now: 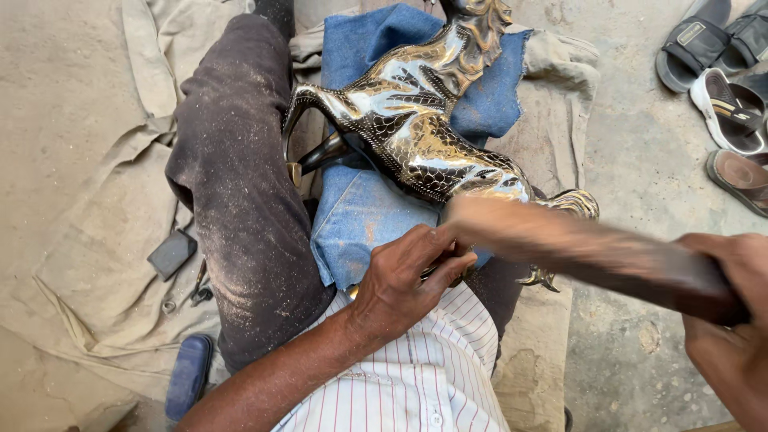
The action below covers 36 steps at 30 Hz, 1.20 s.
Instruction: The person sits on the ground with a brass horse statue resting on a denim pad on their lap. They hold a small chisel against the statue's surface details and strike it with a wooden mallet, repositioning the chisel repeatedly to work different areas of the figure's body and mane.
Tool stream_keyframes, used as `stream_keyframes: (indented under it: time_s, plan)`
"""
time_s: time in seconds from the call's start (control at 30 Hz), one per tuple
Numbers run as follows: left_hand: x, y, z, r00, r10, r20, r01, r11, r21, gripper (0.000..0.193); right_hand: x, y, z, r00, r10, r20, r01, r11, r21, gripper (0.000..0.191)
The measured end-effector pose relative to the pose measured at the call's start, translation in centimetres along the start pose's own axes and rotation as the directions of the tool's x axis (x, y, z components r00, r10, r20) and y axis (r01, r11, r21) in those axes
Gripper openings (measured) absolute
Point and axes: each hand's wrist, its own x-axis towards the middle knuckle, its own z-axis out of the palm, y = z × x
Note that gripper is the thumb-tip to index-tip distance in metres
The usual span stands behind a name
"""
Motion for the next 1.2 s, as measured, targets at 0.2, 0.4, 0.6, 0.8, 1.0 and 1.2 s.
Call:
stream_keyframes:
  time_s: [0.2, 0.4, 0.6, 0.8, 1.0, 1.2]
  plan:
    - [-0.6, -0.2, 0.5, 0.995, 0.099, 0.014, -0.100, 0.993, 0.063, 0.025, 0.1, -0.2, -0.2, 0.999, 0.034, 0.009, -0.033, 0.998, -0.053, 0.051]
    - [-0.3, -0.3, 0.3, 0.996, 0.092, 0.000, -0.092, 0.993, 0.077, 0.024, 0.5, 0.7, -0.2, 0.998, -0.025, 0.056, 0.027, 0.999, -0.031, 0.054]
    - [-0.1, 0.4, -0.1, 0.999, -0.019, 0.031, 0.020, 1.000, -0.023, 0.032, 0.0, 1.0, 0.5, 0.997, 0.043, 0.059, -0.040, 0.998, -0.041, 0.055]
    - [-0.4, 0.3, -0.1, 0.996, 0.087, 0.019, -0.087, 0.995, 0.039, 0.030, -0.8, 1.7, 0.5, 0.995, 0.078, 0.068, -0.074, 0.995, -0.062, 0.057]
    - [0.0, 0.1, 0.1, 0.999, 0.024, 0.031, -0.026, 0.997, 0.079, 0.033, -0.4, 3.0, 1.0, 0.992, 0.075, 0.104, -0.060, 0.988, -0.142, 0.057]
    - [0.0, 0.4, -0.1, 0.998, -0.039, 0.040, 0.039, 0.999, 0.015, 0.033, 0.2, 3.6, 2.4, 0.990, 0.135, 0.048, -0.136, 0.990, 0.020, 0.027]
